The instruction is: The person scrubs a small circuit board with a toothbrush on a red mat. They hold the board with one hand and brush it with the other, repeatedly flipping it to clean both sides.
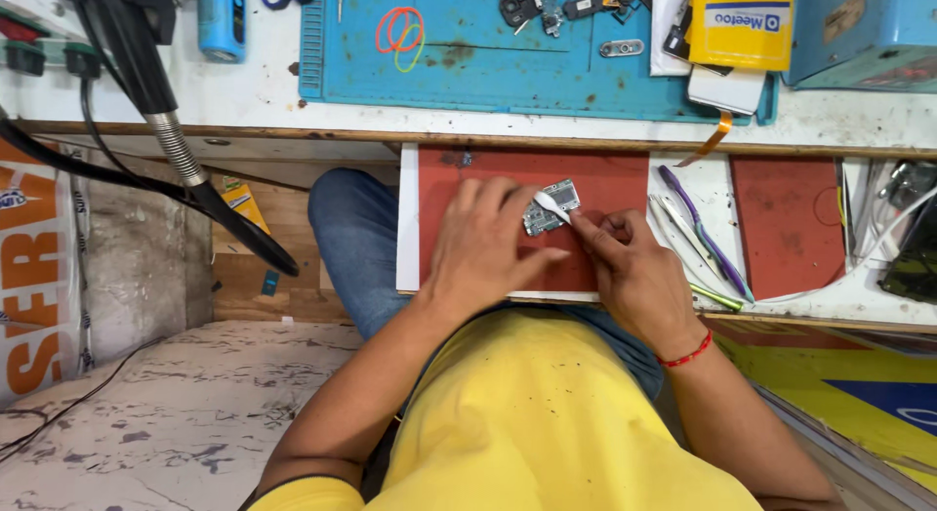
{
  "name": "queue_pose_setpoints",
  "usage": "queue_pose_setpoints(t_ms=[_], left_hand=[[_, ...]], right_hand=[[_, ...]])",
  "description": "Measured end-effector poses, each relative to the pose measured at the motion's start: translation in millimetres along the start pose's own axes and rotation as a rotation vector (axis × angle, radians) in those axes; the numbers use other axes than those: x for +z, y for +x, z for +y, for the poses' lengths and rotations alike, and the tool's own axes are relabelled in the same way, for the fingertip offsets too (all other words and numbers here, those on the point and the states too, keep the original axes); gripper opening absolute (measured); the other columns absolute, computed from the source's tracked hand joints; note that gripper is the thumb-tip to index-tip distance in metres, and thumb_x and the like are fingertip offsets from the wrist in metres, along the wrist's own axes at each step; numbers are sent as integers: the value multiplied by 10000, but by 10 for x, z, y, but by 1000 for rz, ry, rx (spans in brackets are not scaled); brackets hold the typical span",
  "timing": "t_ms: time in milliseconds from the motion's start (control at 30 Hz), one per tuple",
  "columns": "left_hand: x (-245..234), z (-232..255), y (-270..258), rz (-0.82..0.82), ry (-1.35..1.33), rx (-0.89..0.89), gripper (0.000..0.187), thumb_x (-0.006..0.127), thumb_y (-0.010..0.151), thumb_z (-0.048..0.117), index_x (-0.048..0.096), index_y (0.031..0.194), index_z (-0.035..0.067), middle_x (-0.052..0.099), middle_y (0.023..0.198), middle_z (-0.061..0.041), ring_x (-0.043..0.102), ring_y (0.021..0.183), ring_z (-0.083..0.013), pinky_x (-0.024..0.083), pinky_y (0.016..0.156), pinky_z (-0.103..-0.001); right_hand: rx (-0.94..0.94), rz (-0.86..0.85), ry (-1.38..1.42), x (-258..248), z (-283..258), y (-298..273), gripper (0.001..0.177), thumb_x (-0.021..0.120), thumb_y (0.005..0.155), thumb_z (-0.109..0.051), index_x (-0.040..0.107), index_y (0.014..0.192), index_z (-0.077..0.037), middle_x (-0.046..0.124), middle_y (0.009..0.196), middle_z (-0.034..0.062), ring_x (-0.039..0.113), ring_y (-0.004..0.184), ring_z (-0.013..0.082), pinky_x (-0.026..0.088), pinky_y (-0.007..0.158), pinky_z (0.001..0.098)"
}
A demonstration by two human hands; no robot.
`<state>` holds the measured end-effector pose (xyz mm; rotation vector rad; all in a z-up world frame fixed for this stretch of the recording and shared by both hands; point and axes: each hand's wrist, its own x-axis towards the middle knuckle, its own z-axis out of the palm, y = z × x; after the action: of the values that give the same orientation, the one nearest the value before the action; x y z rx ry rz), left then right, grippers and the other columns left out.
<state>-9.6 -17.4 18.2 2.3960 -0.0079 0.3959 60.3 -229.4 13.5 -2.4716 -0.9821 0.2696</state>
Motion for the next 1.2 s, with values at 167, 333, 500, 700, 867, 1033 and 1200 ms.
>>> queue_pose_setpoints(t_ms=[167,333,500,700,867,1033,1200], left_hand=[[134,-138,-120,9,40,-73,466,846,849,345,698,1196,70,608,1122,-93,558,1044,-321,486,894,-461],[114,-108,-50,55,50,-91,443,868,790,318,724,1113,52,595,1059,-97,550,1023,-319,471,847,-464],[102,-136,-88,24,81,-81,433,882,758,345,746,1078,86,603,1067,-60,537,1078,-300,440,899,-466],[15,-135,-60,30,114,-116,442,883,712,386,777,1061,137,617,1106,-31,524,1150,-291,386,954,-481],[30,-136,-73,26,115,-135,440,892,711,407,771,1040,142,617,1103,-14,523,1143,-279,389,959,-479],[2,-157,-71,39,113,-132,447,894,703,408,761,1032,136,615,1112,-20,525,1149,-280,397,968,-469],[28,-150,-80,41,101,-119,450,891,709,386,758,1056,132,613,1120,-27,526,1148,-285,394,956,-471]], right_hand=[[107,-28,76,-54,-36,-33,470,633,917,-32,675,1352,-205,632,1044,103,673,788,338,548,645,435],[86,-56,141,-114,-107,-44,594,557,842,38,643,1380,-199,618,1059,105,681,813,359,548,678,459],[170,-195,62,-96,-79,-87,629,560,822,31,638,1396,-214,618,1120,117,668,712,386,545,622,487],[37,-22,49,-124,-137,19,514,591,892,-17,644,1378,-174,618,1066,130,676,785,362,556,658,466],[173,24,-73,-132,-177,95,499,601,921,-29,642,1399,-168,612,1045,152,654,761,379,540,627,477],[99,-31,5,-85,-155,73,510,597,883,-28,644,1358,-207,628,1056,124,669,751,382,548,626,489],[75,-100,-2,-53,-89,17,605,588,815,11,606,1388,-183,610,1105,158,655,691,409,547,614,507]])
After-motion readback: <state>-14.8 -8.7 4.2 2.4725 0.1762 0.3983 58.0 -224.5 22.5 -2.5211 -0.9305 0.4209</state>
